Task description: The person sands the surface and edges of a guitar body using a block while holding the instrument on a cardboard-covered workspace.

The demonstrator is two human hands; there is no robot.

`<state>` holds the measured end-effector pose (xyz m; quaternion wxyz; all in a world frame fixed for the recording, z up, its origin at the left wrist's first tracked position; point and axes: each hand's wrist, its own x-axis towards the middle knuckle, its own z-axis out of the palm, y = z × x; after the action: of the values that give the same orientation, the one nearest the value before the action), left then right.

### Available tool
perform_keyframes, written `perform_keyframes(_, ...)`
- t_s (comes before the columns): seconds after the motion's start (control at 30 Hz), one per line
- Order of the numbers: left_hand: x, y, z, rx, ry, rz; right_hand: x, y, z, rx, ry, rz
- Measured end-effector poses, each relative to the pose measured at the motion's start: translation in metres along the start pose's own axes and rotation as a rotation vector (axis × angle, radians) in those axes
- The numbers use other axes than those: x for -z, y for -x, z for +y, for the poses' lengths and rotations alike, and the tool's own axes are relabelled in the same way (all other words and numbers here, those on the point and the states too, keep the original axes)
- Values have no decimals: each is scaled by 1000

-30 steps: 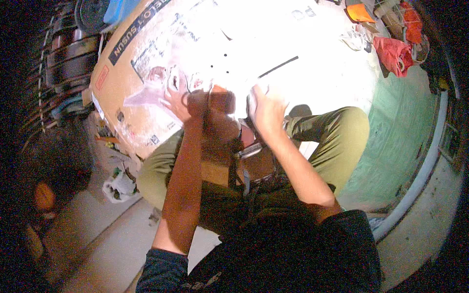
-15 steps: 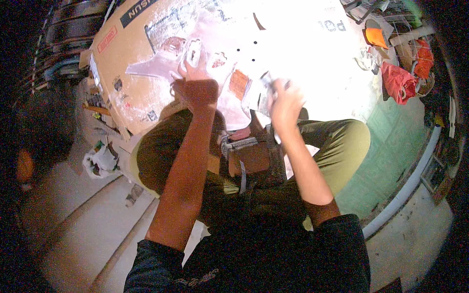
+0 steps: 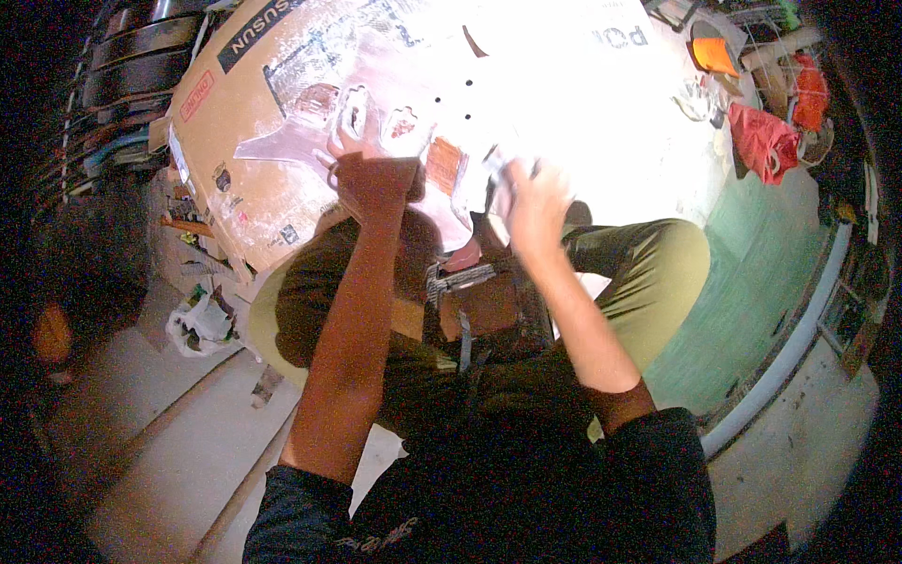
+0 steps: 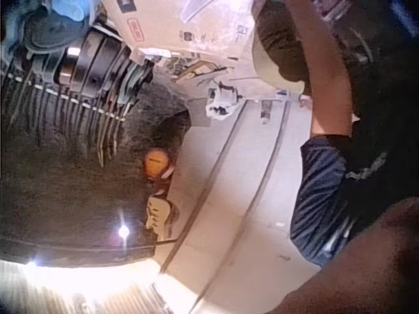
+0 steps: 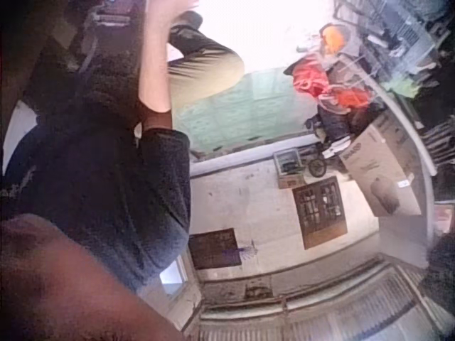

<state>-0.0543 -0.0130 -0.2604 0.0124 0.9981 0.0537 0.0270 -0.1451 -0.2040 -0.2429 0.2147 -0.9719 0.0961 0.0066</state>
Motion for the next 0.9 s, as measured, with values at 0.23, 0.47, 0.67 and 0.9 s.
perform_keyframes(0.23,-31,-2,-13,-25,-47,34,4,15,-17,25,-69,-23)
perform_keyframes(0.47,-28,-7,-13,-19,36,28,-8,27,-16,153,38,110)
perform_keyframes(0.67,-10,-2,2,28,-86,-23,-24,27,-14,-285,-253,-11)
perform_keyframes(0.9,-3,-4,4,61,-18,-39,-10,23,-19,-242,-195,-119)
